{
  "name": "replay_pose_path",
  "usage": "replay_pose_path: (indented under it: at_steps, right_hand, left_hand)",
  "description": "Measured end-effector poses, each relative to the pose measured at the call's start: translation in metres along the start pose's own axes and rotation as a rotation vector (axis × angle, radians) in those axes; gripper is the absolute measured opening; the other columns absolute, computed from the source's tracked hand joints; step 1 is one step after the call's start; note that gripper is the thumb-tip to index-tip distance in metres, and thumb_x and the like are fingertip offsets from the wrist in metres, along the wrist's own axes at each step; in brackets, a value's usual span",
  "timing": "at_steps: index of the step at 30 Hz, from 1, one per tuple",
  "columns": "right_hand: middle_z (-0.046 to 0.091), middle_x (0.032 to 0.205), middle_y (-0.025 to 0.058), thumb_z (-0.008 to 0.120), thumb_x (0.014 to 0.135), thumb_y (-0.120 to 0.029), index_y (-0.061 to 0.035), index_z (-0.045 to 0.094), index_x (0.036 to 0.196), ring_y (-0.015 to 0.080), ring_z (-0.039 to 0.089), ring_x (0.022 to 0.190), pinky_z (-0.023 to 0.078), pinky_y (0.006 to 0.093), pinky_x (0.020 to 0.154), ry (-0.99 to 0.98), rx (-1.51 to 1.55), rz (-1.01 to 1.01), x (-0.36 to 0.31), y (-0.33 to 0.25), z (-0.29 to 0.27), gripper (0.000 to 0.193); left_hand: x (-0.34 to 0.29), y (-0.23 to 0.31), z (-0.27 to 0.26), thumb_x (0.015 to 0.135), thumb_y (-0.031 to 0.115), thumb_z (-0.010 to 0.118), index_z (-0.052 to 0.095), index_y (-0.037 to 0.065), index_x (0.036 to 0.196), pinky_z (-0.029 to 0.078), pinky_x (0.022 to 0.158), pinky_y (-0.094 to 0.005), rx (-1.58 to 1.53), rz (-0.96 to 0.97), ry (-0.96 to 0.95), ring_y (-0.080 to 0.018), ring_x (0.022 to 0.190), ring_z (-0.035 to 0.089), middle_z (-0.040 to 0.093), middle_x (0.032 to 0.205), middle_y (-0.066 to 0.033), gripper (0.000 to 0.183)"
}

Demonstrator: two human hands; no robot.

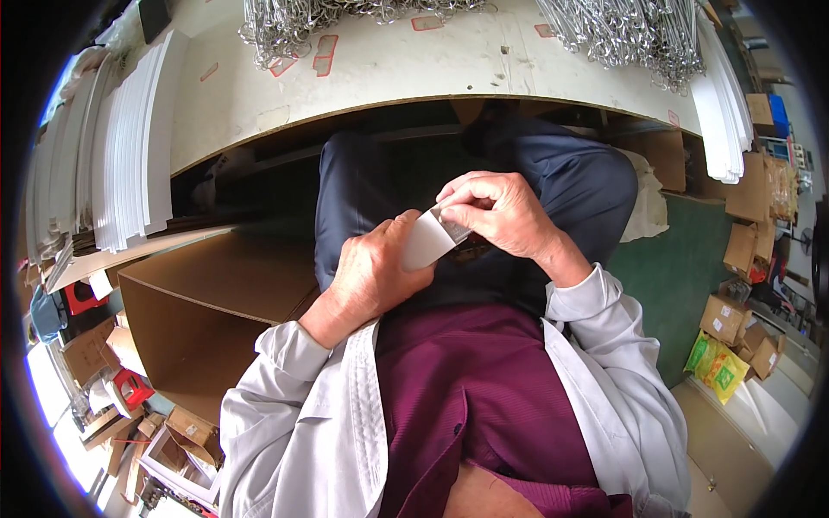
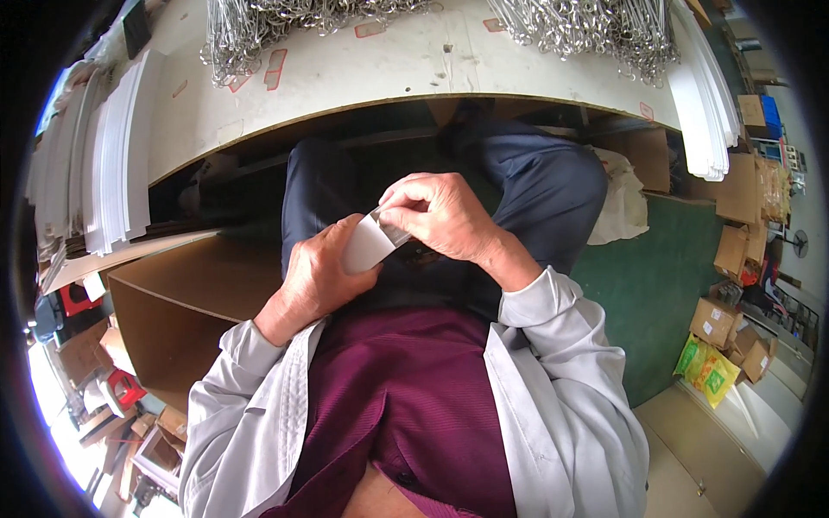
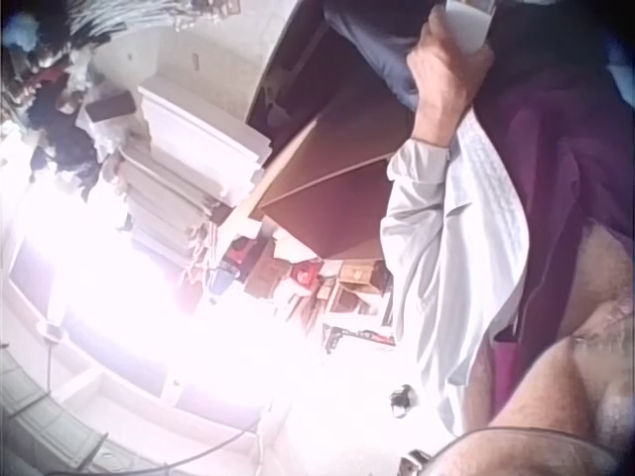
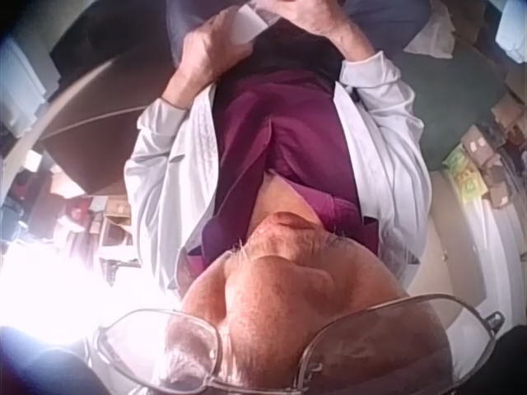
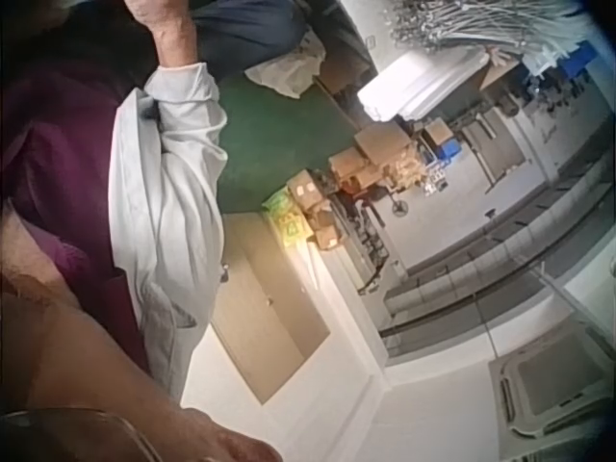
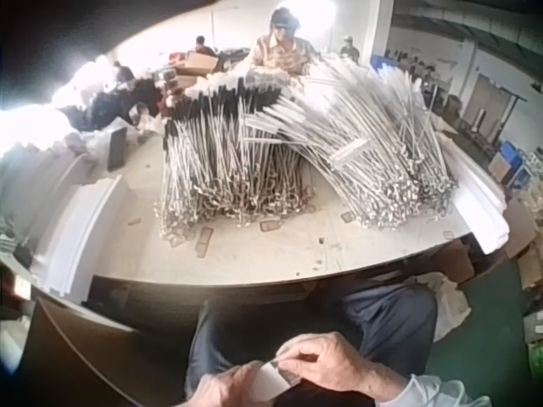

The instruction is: Folding cardboard sleeves and inserting bundles of wire cleaning brushes into them for packaging.

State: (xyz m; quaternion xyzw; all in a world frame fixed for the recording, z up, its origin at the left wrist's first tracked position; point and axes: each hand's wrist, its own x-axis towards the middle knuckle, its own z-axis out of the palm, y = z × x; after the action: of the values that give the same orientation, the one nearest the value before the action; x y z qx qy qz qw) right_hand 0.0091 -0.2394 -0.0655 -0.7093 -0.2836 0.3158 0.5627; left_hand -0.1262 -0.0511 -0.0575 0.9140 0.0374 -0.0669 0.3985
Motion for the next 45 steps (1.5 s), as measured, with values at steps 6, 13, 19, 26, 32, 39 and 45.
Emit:
replay_pose_path:
  at_steps: [6,13,19,26,32,39,45]
  right_hand:
    - [0.074,0.099,0.0070,0.078,0.088,-0.009,-0.0014,0.075,0.094,0.0101,0.064,0.073,0.052,0.0260,0.066,0.017,-0.189,-0.066,0.000,-0.004,0.010,0.010]
    - [0.074,0.082,0.0084,0.077,0.090,-0.014,0.0007,0.074,0.096,0.0124,0.068,0.073,0.054,0.0284,0.069,-0.104,-0.076,0.130,0.002,-0.014,0.004,0.016]
    - [0.074,0.079,0.0079,0.078,0.088,-0.012,0.0019,0.073,0.091,0.0111,0.067,0.071,0.054,0.0288,0.068,-0.087,0.076,0.251,0.003,-0.010,0.002,0.015]
    - [0.072,0.077,0.0122,0.075,0.086,-0.007,0.0014,0.069,0.082,0.0164,0.068,0.068,0.053,0.0308,0.065,-0.016,-0.095,0.197,0.002,-0.014,0.001,0.011]
    - [0.069,0.081,0.0113,0.071,0.084,-0.001,-0.0006,0.068,0.084,0.0221,0.068,0.068,0.054,0.0312,0.062,-0.029,-0.521,-0.049,0.001,-0.012,0.010,0.003]
    - [0.074,0.092,0.0105,0.066,0.090,-0.002,0.0024,0.071,0.093,0.0162,0.071,0.077,0.055,0.0299,0.069,-0.025,-0.224,-0.058,0.003,-0.006,0.005,0.007]
    - [0.075,0.085,0.0106,0.069,0.094,-0.013,0.0014,0.074,0.095,0.0132,0.069,0.076,0.054,0.0286,0.071,-0.073,0.011,0.142,0.004,-0.003,0.000,0.015]
  left_hand:
    - [-0.004,-0.005,0.007,0.072,0.021,0.082,0.061,0.001,0.124,0.060,0.081,-0.0431,0.011,-0.019,0.007,-0.0379,0.093,0.073,0.072,0.104,-0.0212,0.060]
    - [-0.004,-0.005,0.006,0.072,0.020,0.082,0.060,0.001,0.127,0.060,0.082,-0.0433,-0.009,-0.029,0.003,-0.0376,0.095,0.073,0.072,0.107,-0.0213,0.062]
    - [-0.004,-0.002,0.003,0.072,0.020,0.082,0.061,0.001,0.126,0.060,0.084,-0.0429,-0.005,-0.044,-0.009,-0.0373,0.096,0.073,0.072,0.108,-0.0215,0.062]
    - [-0.004,-0.003,0.006,0.072,0.019,0.082,0.061,0.002,0.126,0.059,0.084,-0.0427,-0.035,-0.036,0.000,-0.0373,0.096,0.073,0.072,0.108,-0.0211,0.060]
    - [-0.004,-0.008,0.015,0.073,0.019,0.080,0.060,0.002,0.124,0.060,0.080,-0.0440,-0.009,0.015,0.051,-0.0378,0.090,0.073,0.072,0.102,-0.0210,0.058]
    - [-0.001,-0.002,0.012,0.072,0.017,0.081,0.061,0.001,0.123,0.059,0.083,-0.0429,-0.035,-0.019,0.048,-0.0384,0.095,0.072,0.071,0.105,-0.0215,0.057]
    - [0.000,-0.001,0.009,0.072,0.017,0.082,0.061,0.000,0.125,0.059,0.083,-0.0423,-0.038,-0.018,0.034,-0.0381,0.097,0.072,0.071,0.107,-0.0225,0.059]
